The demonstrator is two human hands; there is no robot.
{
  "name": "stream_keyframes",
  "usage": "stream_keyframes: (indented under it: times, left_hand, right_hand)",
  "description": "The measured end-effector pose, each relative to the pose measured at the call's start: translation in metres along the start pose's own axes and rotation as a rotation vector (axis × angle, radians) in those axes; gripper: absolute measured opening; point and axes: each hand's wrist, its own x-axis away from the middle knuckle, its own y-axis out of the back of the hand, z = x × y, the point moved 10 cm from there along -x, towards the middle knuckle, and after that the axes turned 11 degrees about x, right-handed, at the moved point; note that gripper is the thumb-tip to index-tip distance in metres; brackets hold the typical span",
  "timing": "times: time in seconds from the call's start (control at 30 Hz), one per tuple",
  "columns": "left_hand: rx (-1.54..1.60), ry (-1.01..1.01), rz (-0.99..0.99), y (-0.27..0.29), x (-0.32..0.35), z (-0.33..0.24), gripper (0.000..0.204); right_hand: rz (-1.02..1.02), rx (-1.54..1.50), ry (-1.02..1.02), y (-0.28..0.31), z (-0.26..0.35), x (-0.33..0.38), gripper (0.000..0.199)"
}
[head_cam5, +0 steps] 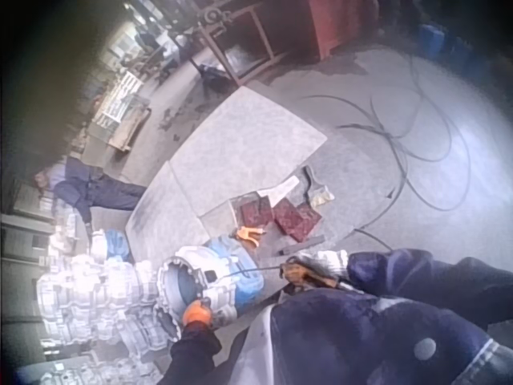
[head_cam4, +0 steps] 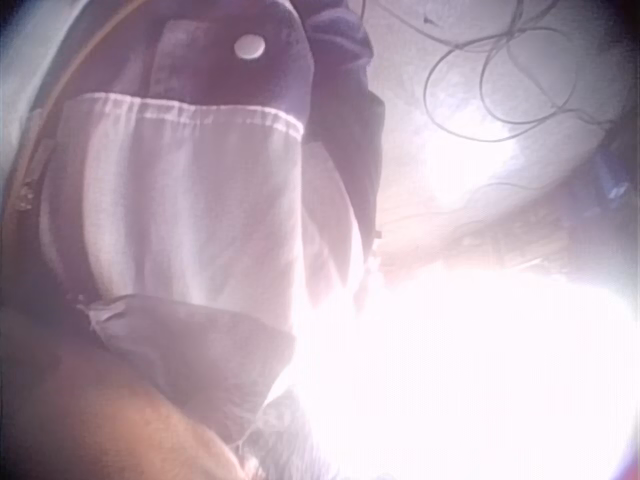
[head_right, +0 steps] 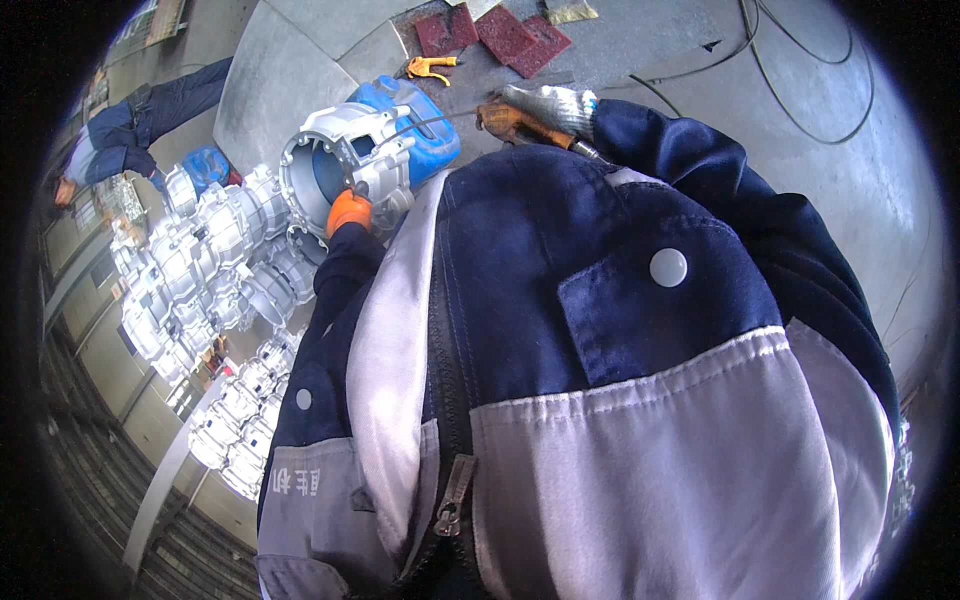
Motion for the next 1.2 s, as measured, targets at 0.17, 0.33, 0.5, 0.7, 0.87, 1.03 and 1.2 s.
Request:
stream_keyframes:
  times: [0.17,0.33,0.5,0.7,0.87,1.03,1.2]
  left_hand:
    - [-0.027,0.031,0.012,0.0,-0.003,0.003,0.043]
    - [-0.037,0.047,0.023,0.0,-0.004,0.005,0.043]
    - [0.0,0.023,0.032,-0.001,-0.001,0.003,0.043]
    - [-0.055,0.037,0.009,0.0,-0.005,0.005,0.041]
    - [-0.056,0.033,0.006,0.001,-0.003,0.003,0.04]
    - [-0.032,0.029,0.016,0.001,0.0,-0.002,0.041]
    - [-0.12,0.095,-0.019,0.006,0.002,-0.006,0.046]
  right_hand:
    - [-0.03,-0.476,-0.248,-0.007,-0.032,-0.008,0.044]
    - [-0.062,-0.297,-0.239,0.002,-0.024,-0.006,0.046]
    - [-0.016,-0.371,-0.271,-0.004,-0.016,-0.007,0.048]
    - [-0.018,-0.277,-0.226,-0.001,-0.011,-0.018,0.044]
    - [-0.024,-0.328,-0.245,-0.001,-0.016,-0.02,0.042]
    - [-0.002,-0.305,-0.219,-0.001,-0.007,-0.024,0.048]
    - [-0.026,-0.567,-0.337,0.004,0.007,-0.01,0.056]
